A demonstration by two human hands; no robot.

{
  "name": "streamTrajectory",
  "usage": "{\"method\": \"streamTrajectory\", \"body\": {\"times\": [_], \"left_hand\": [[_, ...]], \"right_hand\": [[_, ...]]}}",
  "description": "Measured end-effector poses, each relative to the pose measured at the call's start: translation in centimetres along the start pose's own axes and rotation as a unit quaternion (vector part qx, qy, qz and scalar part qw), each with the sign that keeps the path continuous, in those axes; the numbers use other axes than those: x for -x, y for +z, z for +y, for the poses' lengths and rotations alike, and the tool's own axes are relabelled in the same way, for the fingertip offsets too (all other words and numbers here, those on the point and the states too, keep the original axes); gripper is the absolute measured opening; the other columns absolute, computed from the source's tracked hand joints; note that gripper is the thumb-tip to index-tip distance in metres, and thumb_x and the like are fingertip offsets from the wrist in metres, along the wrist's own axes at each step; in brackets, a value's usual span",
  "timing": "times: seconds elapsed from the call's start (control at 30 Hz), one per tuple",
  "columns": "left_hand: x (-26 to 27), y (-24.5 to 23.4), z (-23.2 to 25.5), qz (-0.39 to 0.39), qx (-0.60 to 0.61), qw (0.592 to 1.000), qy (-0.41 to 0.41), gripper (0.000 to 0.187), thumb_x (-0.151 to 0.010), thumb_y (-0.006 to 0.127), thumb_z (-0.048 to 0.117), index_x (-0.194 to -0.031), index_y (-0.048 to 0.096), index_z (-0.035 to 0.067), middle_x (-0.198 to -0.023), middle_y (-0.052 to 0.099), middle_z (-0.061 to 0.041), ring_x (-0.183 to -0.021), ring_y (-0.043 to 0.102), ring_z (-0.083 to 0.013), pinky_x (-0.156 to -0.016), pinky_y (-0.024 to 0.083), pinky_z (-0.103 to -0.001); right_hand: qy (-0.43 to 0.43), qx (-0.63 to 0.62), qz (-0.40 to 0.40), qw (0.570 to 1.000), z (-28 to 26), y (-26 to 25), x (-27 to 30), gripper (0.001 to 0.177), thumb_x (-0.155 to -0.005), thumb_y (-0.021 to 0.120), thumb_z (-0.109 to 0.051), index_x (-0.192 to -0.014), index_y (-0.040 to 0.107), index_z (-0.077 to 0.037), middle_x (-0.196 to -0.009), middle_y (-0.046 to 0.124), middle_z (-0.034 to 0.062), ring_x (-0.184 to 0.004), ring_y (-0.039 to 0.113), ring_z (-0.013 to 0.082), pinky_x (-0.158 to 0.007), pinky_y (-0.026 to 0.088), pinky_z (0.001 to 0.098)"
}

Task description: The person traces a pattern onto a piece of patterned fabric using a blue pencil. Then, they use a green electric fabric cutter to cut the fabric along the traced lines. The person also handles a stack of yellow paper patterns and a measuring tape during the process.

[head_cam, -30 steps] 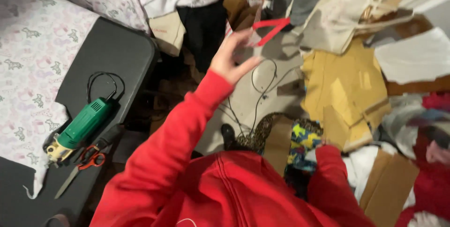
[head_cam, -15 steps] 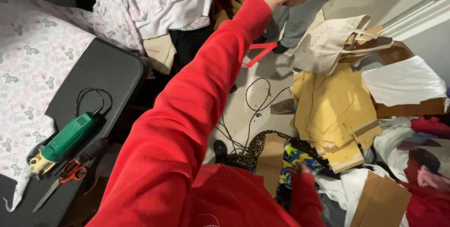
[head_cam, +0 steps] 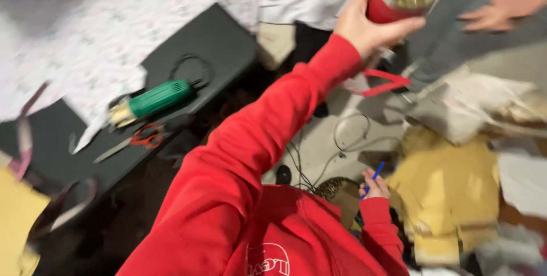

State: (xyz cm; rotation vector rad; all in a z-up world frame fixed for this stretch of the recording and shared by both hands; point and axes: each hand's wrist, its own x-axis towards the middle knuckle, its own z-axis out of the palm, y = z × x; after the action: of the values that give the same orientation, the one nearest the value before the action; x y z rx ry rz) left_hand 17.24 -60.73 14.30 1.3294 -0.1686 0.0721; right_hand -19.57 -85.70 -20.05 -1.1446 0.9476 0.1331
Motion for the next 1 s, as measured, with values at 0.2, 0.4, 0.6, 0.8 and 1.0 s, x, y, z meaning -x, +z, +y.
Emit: {"method": "streamTrajectory", "body": {"times": [0.2,0.4,0.6,0.8,1.0], "left_hand": [[9.4,-15.8,4.0,0.100,-0.082,0.991,0.024,0.107,-0.069,0.097,0.028,-0.153,0.040,-0.005,-0.140,0.062,-0.015,-0.130,0.062,-0.0209,-0.115,0.050,-0.035],[23.6,-30.6,9.3,0.237,-0.170,0.956,0.029,0.095,-0.070,0.097,0.021,-0.147,0.046,0.001,-0.143,0.060,-0.010,-0.133,0.059,-0.0187,-0.118,0.047,-0.034],[36.4,-42.6,13.9,0.399,-0.208,0.891,-0.049,0.091,-0.067,0.096,0.018,-0.141,0.046,0.003,-0.131,0.063,-0.009,-0.125,0.063,-0.0187,-0.109,0.051,-0.034],[43.9,-50.6,17.5,0.524,-0.262,0.808,-0.062,0.090,-0.067,0.096,0.016,-0.142,0.047,0.005,-0.132,0.061,-0.009,-0.123,0.063,-0.0183,-0.107,0.052,-0.034],[46.7,-58.1,17.8,0.593,-0.226,0.772,-0.041,0.087,-0.069,0.094,0.017,-0.139,0.045,0.005,-0.129,0.061,-0.009,-0.119,0.064,-0.0183,-0.104,0.054,-0.035]], "right_hand": [[-0.089,0.169,-0.174,0.966,-2.1,11.3,-2.8,0.044,-0.096,0.060,-0.001,-0.140,0.060,-0.002,-0.106,0.070,0.0064,-0.076,0.063,0.0121,-0.064,0.050,0.0254],[-0.114,0.267,-0.368,0.883,-6.1,31.5,7.5,0.035,-0.099,0.061,-0.005,-0.133,0.053,-0.001,-0.104,0.075,0.0106,-0.080,0.067,0.0134,-0.073,0.054,0.0255],[-0.180,0.276,-0.481,0.812,-3.9,48.0,17.7,0.022,-0.095,0.073,-0.006,-0.111,0.060,0.000,-0.104,0.075,0.0097,-0.087,0.068,0.0120,-0.078,0.055,0.0266],[-0.425,0.387,-0.548,0.608,-0.4,63.5,29.3,0.016,-0.089,0.080,-0.010,-0.103,0.074,-0.005,-0.095,0.069,0.0104,-0.083,0.068,0.0204,-0.076,0.055,0.0316],[-0.494,0.398,-0.627,0.453,11.9,72.8,32.7,0.032,-0.085,0.068,0.002,-0.116,0.071,-0.006,-0.107,0.066,0.0177,-0.102,0.064,0.0399,-0.086,0.053,0.0441]]}}
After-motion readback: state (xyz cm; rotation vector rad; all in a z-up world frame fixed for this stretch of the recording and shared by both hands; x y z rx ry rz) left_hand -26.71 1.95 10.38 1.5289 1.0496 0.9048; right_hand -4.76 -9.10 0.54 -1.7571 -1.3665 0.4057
